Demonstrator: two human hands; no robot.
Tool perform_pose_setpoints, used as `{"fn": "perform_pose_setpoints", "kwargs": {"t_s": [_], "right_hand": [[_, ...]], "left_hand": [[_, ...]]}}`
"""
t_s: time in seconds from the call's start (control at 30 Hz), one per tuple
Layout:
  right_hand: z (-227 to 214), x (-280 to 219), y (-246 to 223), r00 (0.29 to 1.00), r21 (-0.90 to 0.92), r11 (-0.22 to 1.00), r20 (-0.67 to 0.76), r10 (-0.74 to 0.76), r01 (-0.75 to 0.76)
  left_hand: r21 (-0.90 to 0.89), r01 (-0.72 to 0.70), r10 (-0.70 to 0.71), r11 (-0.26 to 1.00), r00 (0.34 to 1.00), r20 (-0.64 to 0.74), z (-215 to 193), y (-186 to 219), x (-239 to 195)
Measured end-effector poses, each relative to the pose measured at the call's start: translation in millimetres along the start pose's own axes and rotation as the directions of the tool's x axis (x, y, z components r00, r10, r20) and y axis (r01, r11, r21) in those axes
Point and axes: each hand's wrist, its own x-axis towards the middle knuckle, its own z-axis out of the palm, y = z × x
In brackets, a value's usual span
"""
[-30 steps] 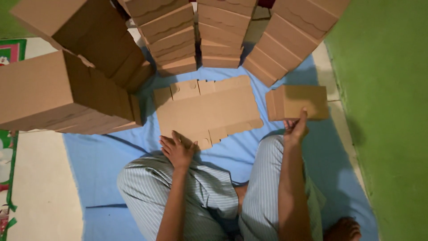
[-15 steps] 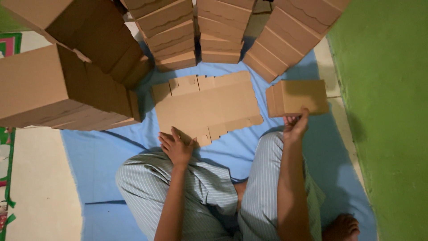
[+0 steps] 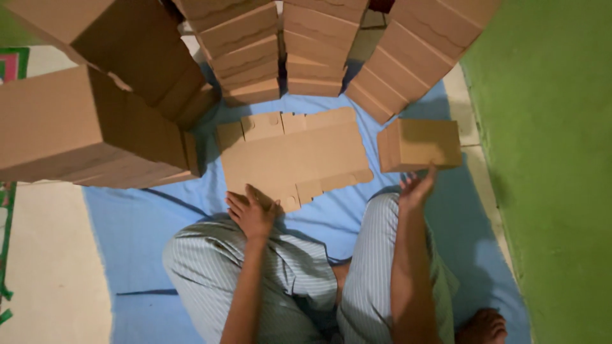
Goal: Folding a cardboard cutout into a small box
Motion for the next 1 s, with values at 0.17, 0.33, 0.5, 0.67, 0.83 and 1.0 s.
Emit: {"fn": "perform_pose_setpoints", "kwargs": {"t_s": [0.17,0.33,0.5,0.67,0.83,1.0], "right_hand": [[-2.4,-19.5,29.8,0.825,-0.237,0.813,-0.077,-0.561,0.531],[39.4,-98.1,74.0,0.386,-0.163,0.355,0.245,-0.889,0.921],[39.8,-126.3,123.7,0.495,-0.518,0.083,0.739,-0.457,0.851],[19.3,-93.6,163.9,0.672,-0.69,-0.063,0.719,-0.18,0.721],[14.7,-128.3,152.0,0.679,-0.635,-0.295,0.73,0.071,0.714],[26.2,-146.1,152.0,0.409,-0.357,-0.321,0.906,0.11,0.877]], "left_hand": [[0.04,-0.007,0.008,0.999,1.0,-0.025,6.3,-5.1,-8.3],[0.094,-0.041,0.049,0.995,0.995,-0.091,9.1,-1.7,-2.7],[0.175,-0.03,0.054,0.984,0.989,-0.135,6.0,4.6,-7.0],[0.217,-0.121,0.188,0.969,0.928,-0.322,2.5,3.6,-17.6],[0.304,-0.174,0.315,0.937,0.798,-0.514,27.0,-8.7,-14.6],[-0.427,-0.265,0.101,0.864,0.924,-0.368,-13.2,-0.5,-2.9]]}}
